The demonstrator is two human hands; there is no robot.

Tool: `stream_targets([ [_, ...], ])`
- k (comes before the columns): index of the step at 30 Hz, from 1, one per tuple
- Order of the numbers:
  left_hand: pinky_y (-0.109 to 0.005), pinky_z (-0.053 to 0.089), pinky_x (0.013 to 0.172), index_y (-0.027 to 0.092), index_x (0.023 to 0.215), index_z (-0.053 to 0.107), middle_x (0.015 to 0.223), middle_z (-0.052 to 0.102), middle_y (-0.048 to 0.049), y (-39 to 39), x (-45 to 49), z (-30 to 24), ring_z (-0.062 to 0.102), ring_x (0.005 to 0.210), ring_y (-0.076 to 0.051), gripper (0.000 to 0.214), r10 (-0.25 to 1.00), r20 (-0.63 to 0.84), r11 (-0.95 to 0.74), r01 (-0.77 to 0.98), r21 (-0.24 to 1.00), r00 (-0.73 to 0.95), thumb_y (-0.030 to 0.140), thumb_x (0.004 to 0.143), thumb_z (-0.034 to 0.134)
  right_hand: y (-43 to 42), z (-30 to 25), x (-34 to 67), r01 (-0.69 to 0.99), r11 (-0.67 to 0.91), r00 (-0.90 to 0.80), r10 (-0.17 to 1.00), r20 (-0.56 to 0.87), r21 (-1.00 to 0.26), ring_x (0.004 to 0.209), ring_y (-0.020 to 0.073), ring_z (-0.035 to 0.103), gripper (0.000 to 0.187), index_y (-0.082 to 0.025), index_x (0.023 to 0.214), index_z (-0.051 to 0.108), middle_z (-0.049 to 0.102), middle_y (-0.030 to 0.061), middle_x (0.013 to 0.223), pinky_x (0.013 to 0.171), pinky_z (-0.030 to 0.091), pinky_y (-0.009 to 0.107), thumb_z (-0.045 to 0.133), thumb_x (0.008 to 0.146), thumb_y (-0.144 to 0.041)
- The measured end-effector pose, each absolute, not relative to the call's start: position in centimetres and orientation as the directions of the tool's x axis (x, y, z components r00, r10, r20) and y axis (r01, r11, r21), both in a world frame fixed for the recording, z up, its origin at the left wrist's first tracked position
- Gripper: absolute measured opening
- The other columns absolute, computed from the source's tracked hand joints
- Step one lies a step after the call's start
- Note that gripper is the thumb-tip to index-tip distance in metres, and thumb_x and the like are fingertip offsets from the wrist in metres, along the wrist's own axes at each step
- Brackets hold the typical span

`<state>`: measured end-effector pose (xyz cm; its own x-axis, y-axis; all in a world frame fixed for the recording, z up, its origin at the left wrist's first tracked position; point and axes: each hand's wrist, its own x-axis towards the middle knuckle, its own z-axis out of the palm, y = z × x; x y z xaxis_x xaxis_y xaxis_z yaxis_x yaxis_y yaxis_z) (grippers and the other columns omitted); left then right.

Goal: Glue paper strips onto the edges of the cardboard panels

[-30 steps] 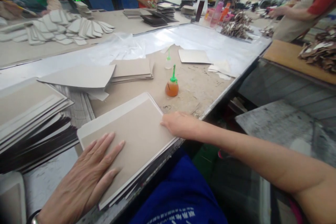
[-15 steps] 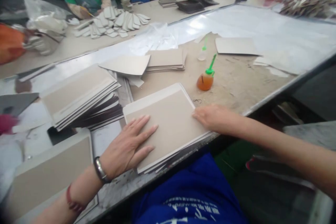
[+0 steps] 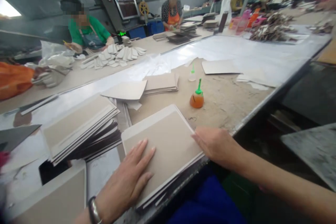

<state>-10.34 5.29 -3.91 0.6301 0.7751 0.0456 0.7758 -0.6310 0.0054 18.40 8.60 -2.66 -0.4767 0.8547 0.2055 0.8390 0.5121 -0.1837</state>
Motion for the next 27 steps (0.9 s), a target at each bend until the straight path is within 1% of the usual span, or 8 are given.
stream_targets([
  [3, -0.042, 0.047, 0.090, 0.017, 0.134, 0.031, 0.136, 0.036, -0.0201, 5.4, -10.9, -4.9, 0.037, 0.122, -0.029, 0.053, 0.700, 0.182, -0.680, 0.723, -0.125, 0.690, 0.031, 0.084, 0.043, 7.2, -2.6, 17.5, 0.775, 0.616, -0.558, 0.771, 0.307, -0.137, 0.054, 0.0138, 0.049, 0.035, -0.018, 0.068, 0.050, 0.052, 0.0027, 0.060, 0.053, 0.034, 0.027, 0.027, 0.094, -0.027],
  [8, -0.037, 0.050, 0.087, 0.017, 0.139, 0.015, 0.133, 0.040, -0.0212, 6.7, -12.1, -6.7, 0.042, 0.120, -0.029, 0.065, 0.595, 0.224, -0.738, 0.635, -0.228, 0.772, 0.026, 0.082, 0.046, 6.5, -2.3, 16.5, 0.725, 0.666, -0.570, 0.724, 0.388, -0.177, 0.054, 0.0150, 0.047, 0.035, -0.018, 0.068, 0.050, 0.052, 0.0030, 0.059, 0.051, 0.034, 0.028, 0.028, 0.093, -0.026],
  [11, -0.037, 0.051, 0.085, 0.017, 0.140, 0.012, 0.133, 0.040, -0.0215, 7.2, -12.4, -7.2, 0.044, 0.118, -0.030, 0.068, 0.578, 0.217, -0.748, 0.617, -0.244, 0.787, 0.024, 0.082, 0.047, 7.8, -2.2, 16.9, 0.762, 0.501, -0.371, 0.857, 0.358, -0.410, 0.057, 0.0142, 0.048, 0.034, -0.017, 0.071, 0.049, 0.052, 0.0027, 0.062, 0.055, 0.037, 0.026, 0.026, 0.093, -0.028],
  [14, -0.038, 0.050, 0.087, 0.019, 0.140, 0.013, 0.137, 0.035, -0.0196, 7.2, -12.5, -7.3, 0.041, 0.120, -0.030, 0.067, 0.604, 0.199, -0.746, 0.635, -0.201, 0.772, 0.024, 0.082, 0.047, 9.9, -2.6, 17.6, 0.721, 0.242, -0.122, 0.967, 0.225, -0.649, 0.068, 0.0148, 0.054, 0.030, -0.016, 0.078, 0.051, 0.057, 0.0040, 0.072, 0.063, 0.041, 0.026, 0.028, 0.093, -0.030],
  [17, -0.041, 0.049, 0.089, 0.019, 0.139, 0.014, 0.140, 0.030, -0.0195, 6.9, -12.6, -7.3, 0.038, 0.122, -0.031, 0.066, 0.626, 0.174, -0.742, 0.649, -0.169, 0.760, 0.024, 0.082, 0.046, 11.5, -3.6, 17.7, 0.570, 0.170, -0.156, 0.983, 0.097, -0.804, 0.093, 0.0183, 0.055, 0.039, -0.015, 0.097, 0.055, 0.061, 0.0081, 0.096, 0.082, 0.042, 0.031, 0.023, 0.094, -0.038],
  [19, -0.043, 0.048, 0.089, 0.019, 0.139, 0.014, 0.142, 0.025, -0.0189, 6.7, -12.5, -7.2, 0.037, 0.123, -0.032, 0.065, 0.634, 0.163, -0.743, 0.654, -0.143, 0.756, 0.024, 0.082, 0.045, 11.8, -4.2, 17.5, 0.451, 0.151, -0.267, 0.963, 0.029, -0.880, 0.112, 0.0205, 0.047, 0.053, -0.014, 0.112, 0.052, 0.056, 0.0099, 0.116, 0.096, 0.036, 0.033, 0.017, 0.092, -0.050],
  [22, -0.045, 0.045, 0.093, 0.021, 0.139, 0.014, 0.146, 0.014, -0.0155, 6.4, -12.3, -6.8, 0.034, 0.125, -0.032, 0.064, 0.660, 0.146, -0.735, 0.674, -0.075, 0.737, 0.023, 0.082, 0.043, 11.5, -4.8, 17.0, 0.380, 0.078, -0.338, 0.939, -0.060, -0.922, 0.129, 0.0228, 0.026, 0.081, -0.008, 0.131, 0.037, 0.033, 0.0140, 0.139, 0.107, 0.020, 0.035, 0.010, 0.083, -0.068],
  [27, -0.046, 0.043, 0.095, 0.024, 0.139, 0.015, 0.148, 0.008, -0.0100, 6.1, -12.0, -6.5, 0.034, 0.126, -0.031, 0.063, 0.677, 0.154, -0.727, 0.687, -0.017, 0.720, 0.024, 0.082, 0.042, 11.1, -4.6, 16.9, 0.438, 0.037, -0.395, 0.905, -0.155, -0.898, 0.134, 0.0197, 0.007, 0.107, 0.000, 0.140, 0.013, 0.010, 0.0168, 0.146, 0.110, 0.004, 0.032, -0.003, 0.069, -0.078],
])
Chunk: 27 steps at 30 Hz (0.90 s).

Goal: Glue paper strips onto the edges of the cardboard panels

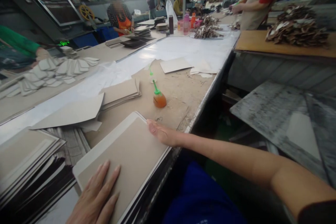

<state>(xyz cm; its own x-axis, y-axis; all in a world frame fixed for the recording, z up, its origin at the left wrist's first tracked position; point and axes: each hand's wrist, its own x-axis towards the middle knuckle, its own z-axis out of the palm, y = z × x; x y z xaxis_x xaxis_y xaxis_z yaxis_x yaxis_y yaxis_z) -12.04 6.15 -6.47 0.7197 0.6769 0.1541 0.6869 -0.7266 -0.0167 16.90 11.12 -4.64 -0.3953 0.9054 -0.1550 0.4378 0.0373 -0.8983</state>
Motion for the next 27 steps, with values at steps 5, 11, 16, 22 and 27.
stream_targets([
  [5, -0.045, 0.045, 0.092, 0.025, 0.139, 0.016, 0.147, 0.014, -0.0102, 6.17, -11.99, -6.93, 0.035, 0.125, -0.030, 0.062, 0.681, 0.184, -0.716, 0.697, -0.036, 0.709, 0.027, 0.082, 0.041, 11.13, -4.60, 16.80, 0.503, 0.044, -0.397, 0.899, -0.186, -0.863, 0.134, 0.0206, 0.003, 0.107, 0.004, 0.139, 0.008, 0.005, 0.0184, 0.146, 0.111, 0.004, 0.034, -0.007, 0.069, -0.076],
  [11, -0.044, 0.046, 0.089, 0.019, 0.138, 0.021, 0.147, 0.014, -0.0138, 6.07, -11.69, -6.95, 0.038, 0.124, -0.030, 0.059, 0.647, 0.243, -0.718, 0.685, -0.128, 0.723, 0.028, 0.082, 0.039, 11.00, -4.75, 16.49, 0.554, 0.064, -0.388, 0.902, -0.189, -0.830, 0.134, 0.0225, 0.002, 0.107, 0.007, 0.138, 0.007, 0.004, 0.0203, 0.146, 0.111, 0.003, 0.037, -0.006, 0.071, -0.075],
  [16, -0.041, 0.047, 0.088, 0.019, 0.136, 0.025, 0.147, 0.014, -0.0128, 6.08, -11.51, -6.79, 0.037, 0.125, -0.028, 0.057, 0.641, 0.256, -0.706, 0.687, -0.174, 0.723, 0.030, 0.082, 0.039, 11.09, -4.71, 16.45, 0.567, 0.069, -0.392, 0.899, -0.195, -0.821, 0.134, 0.0221, 0.002, 0.106, 0.007, 0.138, 0.007, 0.005, 0.0200, 0.146, 0.111, 0.003, 0.037, -0.007, 0.071, -0.074],
  [22, -0.042, 0.048, 0.087, 0.016, 0.136, 0.025, 0.146, 0.016, -0.0169, 6.19, -11.57, -6.87, 0.038, 0.124, -0.029, 0.059, 0.624, 0.257, -0.711, 0.673, -0.205, 0.738, 0.031, 0.081, 0.042, 11.18, -5.12, 16.55, 0.557, 0.081, -0.395, 0.901, -0.178, -0.826, 0.134, 0.0227, 0.001, 0.104, 0.008, 0.138, 0.007, 0.006, 0.0203, 0.146, 0.110, 0.003, 0.039, -0.005, 0.074, -0.073],
  [27, -0.041, 0.048, 0.086, 0.015, 0.135, 0.028, 0.144, 0.020, -0.0182, 5.98, -11.20, -6.51, 0.040, 0.122, -0.029, 0.056, 0.625, 0.253, -0.693, 0.675, -0.255, 0.738, 0.030, 0.082, 0.041, 11.32, -5.27, 16.63, 0.572, 0.088, -0.404, 0.895, -0.187, -0.816, 0.134, 0.0217, 0.000, 0.104, 0.007, 0.139, 0.005, 0.004, 0.0193, 0.146, 0.110, 0.002, 0.038, -0.004, 0.074, -0.074],
])
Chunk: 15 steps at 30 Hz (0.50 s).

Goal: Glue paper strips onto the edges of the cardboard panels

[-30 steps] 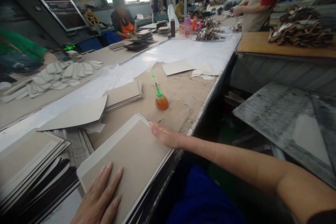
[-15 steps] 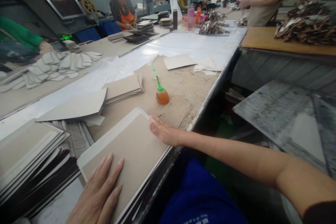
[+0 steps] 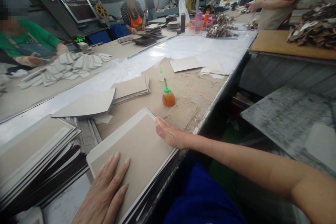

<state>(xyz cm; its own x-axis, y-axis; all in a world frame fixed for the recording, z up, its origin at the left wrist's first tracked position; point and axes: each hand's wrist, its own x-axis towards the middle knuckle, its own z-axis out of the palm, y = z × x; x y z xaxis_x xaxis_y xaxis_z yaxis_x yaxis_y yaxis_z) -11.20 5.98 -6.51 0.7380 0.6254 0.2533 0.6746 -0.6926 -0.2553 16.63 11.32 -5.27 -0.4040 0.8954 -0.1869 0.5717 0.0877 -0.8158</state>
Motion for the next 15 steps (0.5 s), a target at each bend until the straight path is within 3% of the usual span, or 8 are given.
stream_targets([
  [15, -0.041, 0.048, 0.087, 0.014, 0.134, 0.030, 0.144, 0.019, -0.0199, 6.08, -10.90, -5.97, 0.042, 0.120, -0.029, 0.055, 0.596, 0.261, -0.713, 0.650, -0.262, 0.759, 0.030, 0.082, 0.041, 11.36, -4.63, 16.50, 0.621, 0.097, -0.428, 0.873, -0.232, -0.778, 0.134, 0.0234, -0.001, 0.111, 0.007, 0.138, 0.002, 0.001, 0.0212, 0.146, 0.110, 0.003, 0.039, -0.006, 0.068, -0.078],
])
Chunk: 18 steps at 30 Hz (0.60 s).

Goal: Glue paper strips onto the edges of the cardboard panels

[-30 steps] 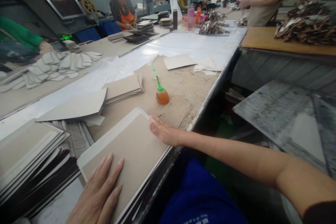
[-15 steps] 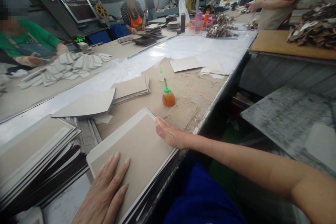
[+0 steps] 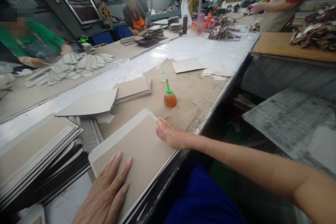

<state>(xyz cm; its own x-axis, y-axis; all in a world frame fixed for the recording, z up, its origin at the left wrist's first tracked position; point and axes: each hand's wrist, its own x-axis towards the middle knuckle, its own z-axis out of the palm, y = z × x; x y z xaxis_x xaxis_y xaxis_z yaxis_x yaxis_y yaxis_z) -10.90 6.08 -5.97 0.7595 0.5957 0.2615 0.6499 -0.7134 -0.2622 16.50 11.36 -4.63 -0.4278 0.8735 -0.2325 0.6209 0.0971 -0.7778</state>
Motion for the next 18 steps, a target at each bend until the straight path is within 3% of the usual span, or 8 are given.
stream_targets([
  [3, -0.042, 0.046, 0.089, 0.016, 0.135, 0.030, 0.144, 0.021, -0.0190, 5.9, -10.8, -5.8, 0.039, 0.122, -0.029, 0.055, 0.616, 0.260, -0.712, 0.667, -0.220, 0.743, 0.029, 0.082, 0.041, 11.4, -4.7, 16.4, 0.644, 0.111, -0.417, 0.880, -0.226, -0.757, 0.134, 0.0239, 0.000, 0.112, 0.007, 0.138, 0.003, 0.002, 0.0217, 0.145, 0.110, 0.004, 0.039, -0.005, 0.068, -0.079],
  [6, -0.045, 0.041, 0.094, 0.019, 0.134, 0.032, 0.142, 0.028, -0.0181, 5.5, -10.6, -5.6, 0.035, 0.125, -0.029, 0.052, 0.695, 0.223, -0.680, 0.726, -0.103, 0.683, 0.028, 0.083, 0.041, 11.4, -5.1, 16.3, 0.657, 0.124, -0.414, 0.883, -0.219, -0.744, 0.134, 0.0229, 0.001, 0.109, 0.007, 0.139, 0.004, 0.003, 0.0204, 0.146, 0.110, 0.004, 0.038, -0.006, 0.070, -0.077],
  [9, -0.049, 0.030, 0.101, 0.022, 0.131, 0.037, 0.142, 0.028, -0.0166, 5.0, -10.1, -4.9, 0.024, 0.130, -0.027, 0.047, 0.806, 0.069, -0.592, 0.796, 0.127, 0.588, 0.029, 0.085, 0.038, 11.4, -5.7, 16.2, 0.695, 0.135, -0.386, 0.899, -0.208, -0.706, 0.134, 0.0222, 0.001, 0.105, 0.007, 0.138, 0.006, 0.004, 0.0197, 0.146, 0.110, 0.003, 0.037, -0.004, 0.073, -0.075],
  [13, -0.048, 0.009, 0.108, 0.016, 0.131, 0.036, 0.143, 0.023, -0.0118, 5.7, -10.3, -3.3, 0.013, 0.133, -0.024, 0.052, 0.871, -0.105, -0.318, 0.715, 0.623, 0.479, 0.033, 0.082, 0.042, 11.6, -6.7, 16.4, 0.749, 0.152, -0.358, 0.912, -0.200, -0.645, 0.134, 0.0211, 0.000, 0.094, 0.005, 0.139, 0.007, 0.004, 0.0171, 0.147, 0.110, 0.001, 0.036, 0.007, 0.080, -0.068],
  [15, -0.042, 0.014, 0.109, 0.012, 0.133, 0.033, 0.142, 0.028, -0.0096, 6.2, -11.0, -2.5, 0.021, 0.132, -0.021, 0.055, 0.896, -0.122, -0.207, 0.644, 0.737, 0.427, 0.037, 0.084, 0.039, 11.8, -7.1, 16.6, 0.760, 0.173, -0.360, 0.915, -0.183, -0.627, 0.134, 0.0206, 0.002, 0.086, 0.003, 0.139, 0.008, 0.005, 0.0161, 0.147, 0.110, 0.002, 0.036, 0.011, 0.083, -0.061],
  [18, -0.032, 0.025, 0.106, 0.010, 0.132, 0.034, 0.137, 0.038, -0.0077, 6.4, -12.3, -1.9, 0.033, 0.126, -0.015, 0.052, 0.941, -0.077, -0.142, 0.588, 0.796, 0.330, 0.038, 0.087, 0.031, 12.0, -7.5, 16.9, 0.769, 0.229, -0.377, 0.916, -0.135, -0.597, 0.133, 0.0221, 0.007, 0.076, 0.000, 0.140, 0.011, 0.011, 0.0166, 0.146, 0.109, 0.006, 0.040, 0.016, 0.086, -0.053],
])
